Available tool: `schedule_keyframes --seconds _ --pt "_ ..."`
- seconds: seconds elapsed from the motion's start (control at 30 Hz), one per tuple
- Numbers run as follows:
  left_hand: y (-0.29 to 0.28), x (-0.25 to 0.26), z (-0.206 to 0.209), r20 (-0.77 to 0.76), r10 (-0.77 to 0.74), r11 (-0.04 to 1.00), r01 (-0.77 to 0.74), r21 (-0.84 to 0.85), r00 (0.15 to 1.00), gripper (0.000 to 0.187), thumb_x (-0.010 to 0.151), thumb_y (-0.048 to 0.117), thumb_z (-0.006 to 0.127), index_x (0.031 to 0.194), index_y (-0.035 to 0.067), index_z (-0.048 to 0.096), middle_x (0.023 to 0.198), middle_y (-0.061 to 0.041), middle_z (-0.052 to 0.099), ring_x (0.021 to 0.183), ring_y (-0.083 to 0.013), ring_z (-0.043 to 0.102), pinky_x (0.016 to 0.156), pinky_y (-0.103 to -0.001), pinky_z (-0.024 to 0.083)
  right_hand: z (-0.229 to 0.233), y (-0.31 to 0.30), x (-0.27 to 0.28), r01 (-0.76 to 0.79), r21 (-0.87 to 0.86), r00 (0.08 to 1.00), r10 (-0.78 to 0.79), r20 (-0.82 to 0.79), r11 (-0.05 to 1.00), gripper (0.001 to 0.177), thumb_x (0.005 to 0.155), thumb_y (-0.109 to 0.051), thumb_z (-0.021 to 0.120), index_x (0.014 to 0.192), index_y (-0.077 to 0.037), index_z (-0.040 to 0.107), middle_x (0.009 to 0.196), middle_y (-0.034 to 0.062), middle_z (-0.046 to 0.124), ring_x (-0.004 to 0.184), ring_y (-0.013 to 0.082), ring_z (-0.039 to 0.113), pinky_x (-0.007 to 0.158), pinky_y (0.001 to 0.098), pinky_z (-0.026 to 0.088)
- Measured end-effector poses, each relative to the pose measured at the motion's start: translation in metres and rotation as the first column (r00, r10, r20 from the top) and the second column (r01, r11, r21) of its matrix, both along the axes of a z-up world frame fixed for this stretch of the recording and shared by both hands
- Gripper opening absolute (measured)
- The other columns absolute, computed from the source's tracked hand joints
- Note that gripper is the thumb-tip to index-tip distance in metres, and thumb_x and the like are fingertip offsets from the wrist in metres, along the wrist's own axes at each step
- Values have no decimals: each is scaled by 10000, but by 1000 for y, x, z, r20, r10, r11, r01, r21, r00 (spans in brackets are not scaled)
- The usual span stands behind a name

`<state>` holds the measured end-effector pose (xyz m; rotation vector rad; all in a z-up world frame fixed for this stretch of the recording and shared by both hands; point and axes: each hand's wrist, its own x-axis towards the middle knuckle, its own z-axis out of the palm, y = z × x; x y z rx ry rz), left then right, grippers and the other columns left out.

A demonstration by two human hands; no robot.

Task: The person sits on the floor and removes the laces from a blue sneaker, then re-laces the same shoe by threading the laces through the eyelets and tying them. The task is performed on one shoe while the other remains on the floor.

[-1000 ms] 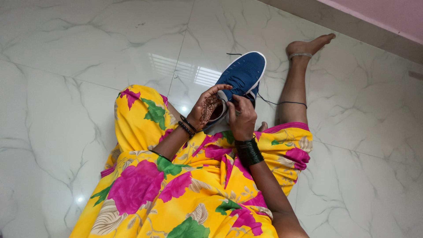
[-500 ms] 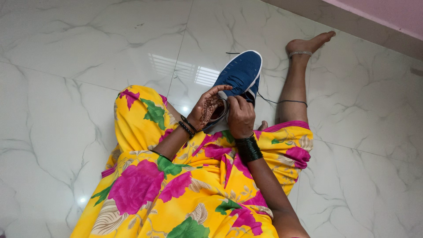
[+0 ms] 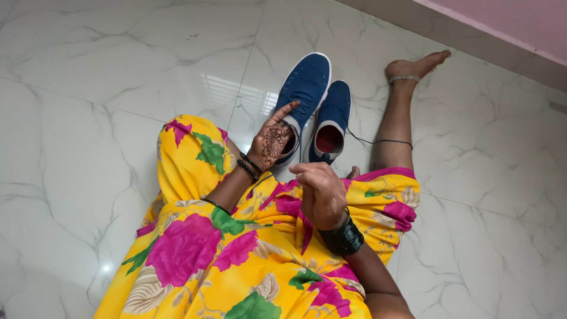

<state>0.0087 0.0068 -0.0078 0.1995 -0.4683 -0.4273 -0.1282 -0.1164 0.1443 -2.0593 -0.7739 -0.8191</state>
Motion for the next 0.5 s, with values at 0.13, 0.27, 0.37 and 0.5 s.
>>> schedule_keyframes --seconds 0.13,0.27,0.37,0.5 --pt "9 6 6 -45 76 986 -68 154 996 692 952 14 458 1619 -58 288 1540 -72 518 941 -28 608 834 -179 532 8 -1 0 161 8 985 -160 -61 987 130 1019 94 593 1078 -12 546 1031 125 728 889 248 732 770 317 584" --pt "6 7 0 103 -124 963 144 -227 987 539 1123 36 288 1648 -88 295 1416 -117 595 1140 -133 656 960 -236 524 -7 -8 20 334 17 931 -327 -160 942 59 1037 35 606 1070 -11 586 1003 108 764 885 206 772 763 290 601" --pt "2 6 -10 -148 14 999 -8 40 989 560 1081 165 334 1615 0 305 1538 -68 457 1332 -168 520 1056 -310 443 -20 -19 36 406 82 879 -365 -306 910 18 1055 -20 613 1054 -4 620 970 98 780 846 171 777 744 284 604" --pt "9 -10 -16 -165 141 944 -83 318 976 597 1010 225 437 1576 58 343 1670 -52 341 1499 -203 411 1183 -385 335 -33 -31 49 403 83 863 -348 -367 911 69 1068 -39 590 1071 -6 651 963 98 777 866 156 776 756 282 611"
